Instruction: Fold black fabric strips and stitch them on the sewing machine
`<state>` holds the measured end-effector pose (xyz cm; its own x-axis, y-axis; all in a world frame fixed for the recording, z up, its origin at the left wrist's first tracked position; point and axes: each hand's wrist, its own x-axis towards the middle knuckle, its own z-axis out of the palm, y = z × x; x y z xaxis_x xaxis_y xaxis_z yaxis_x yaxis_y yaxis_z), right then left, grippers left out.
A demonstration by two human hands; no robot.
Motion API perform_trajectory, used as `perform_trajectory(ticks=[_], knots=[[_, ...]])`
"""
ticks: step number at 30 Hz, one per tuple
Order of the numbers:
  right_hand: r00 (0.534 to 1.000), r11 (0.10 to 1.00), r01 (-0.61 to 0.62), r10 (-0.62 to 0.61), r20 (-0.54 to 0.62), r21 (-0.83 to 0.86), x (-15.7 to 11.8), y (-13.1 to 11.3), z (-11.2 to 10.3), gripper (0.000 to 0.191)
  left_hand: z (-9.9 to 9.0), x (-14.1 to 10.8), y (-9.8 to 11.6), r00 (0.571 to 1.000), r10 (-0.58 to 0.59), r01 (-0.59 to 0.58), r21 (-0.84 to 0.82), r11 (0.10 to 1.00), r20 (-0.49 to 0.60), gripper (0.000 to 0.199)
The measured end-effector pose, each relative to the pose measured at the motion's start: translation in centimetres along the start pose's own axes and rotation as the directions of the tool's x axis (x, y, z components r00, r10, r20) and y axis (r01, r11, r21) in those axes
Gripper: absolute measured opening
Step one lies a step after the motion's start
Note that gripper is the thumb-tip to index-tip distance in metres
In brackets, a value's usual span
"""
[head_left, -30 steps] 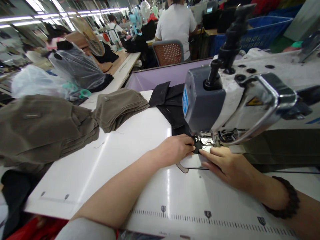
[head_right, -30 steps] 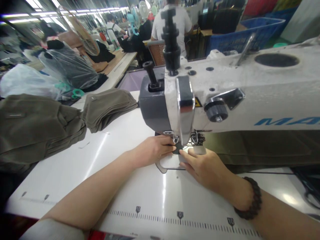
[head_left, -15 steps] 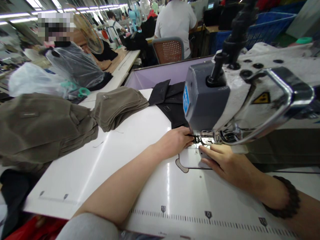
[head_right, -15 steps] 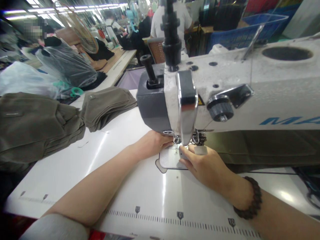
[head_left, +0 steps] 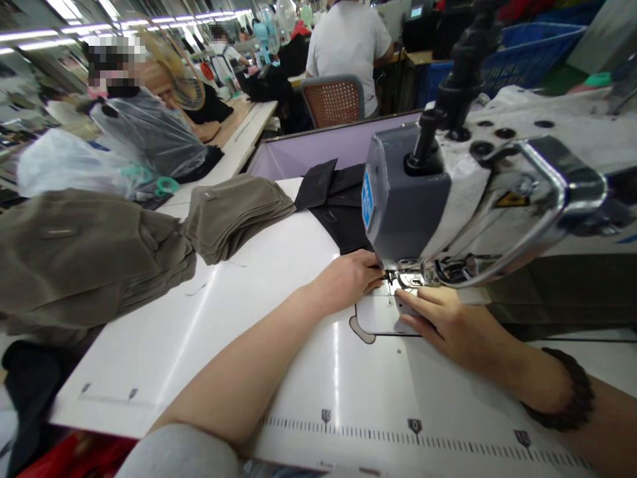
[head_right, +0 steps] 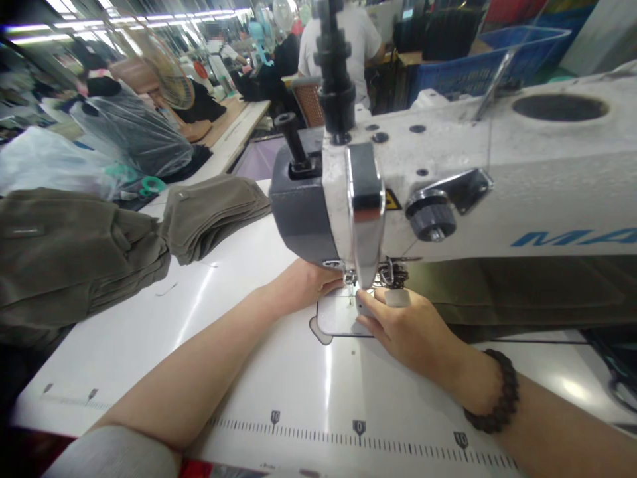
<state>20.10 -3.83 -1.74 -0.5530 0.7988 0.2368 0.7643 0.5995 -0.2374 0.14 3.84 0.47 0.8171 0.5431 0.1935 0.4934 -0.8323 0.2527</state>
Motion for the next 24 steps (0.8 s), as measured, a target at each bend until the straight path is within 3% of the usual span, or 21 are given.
perform_trajectory(ticks=[5, 11, 15, 24], knots=[[1.0, 0.999, 0.008, -0.007, -0.007, 0.04, -0.1, -0.1, -0.3, 0.029, -0.9, -0.2, 0.7, 0.997, -0.03, 0.029, 0.012, 1.0, 0.072, 0.019], [0.994, 0.99, 0.102, -0.099, -0.043, 0.094, -0.4, -0.1, -1.3, 0.027, -1.7, -2.0, 4.9, 0.968, -0.095, 0.088, 0.042, 0.995, 0.232, 0.033], [0.985, 0.979, 0.175, -0.173, -0.027, 0.103, -0.6, 0.0, -1.5, 0.03, -0.6, -3.1, 6.6, 0.972, -0.061, 0.053, 0.042, 0.998, 0.228, 0.031], [0.952, 0.944, 0.307, -0.307, -0.019, 0.122, -0.9, -0.2, -1.7, 0.031, 0.3, -3.5, 7.1, 0.991, 0.001, -0.014, 0.093, 0.996, 0.133, 0.023]])
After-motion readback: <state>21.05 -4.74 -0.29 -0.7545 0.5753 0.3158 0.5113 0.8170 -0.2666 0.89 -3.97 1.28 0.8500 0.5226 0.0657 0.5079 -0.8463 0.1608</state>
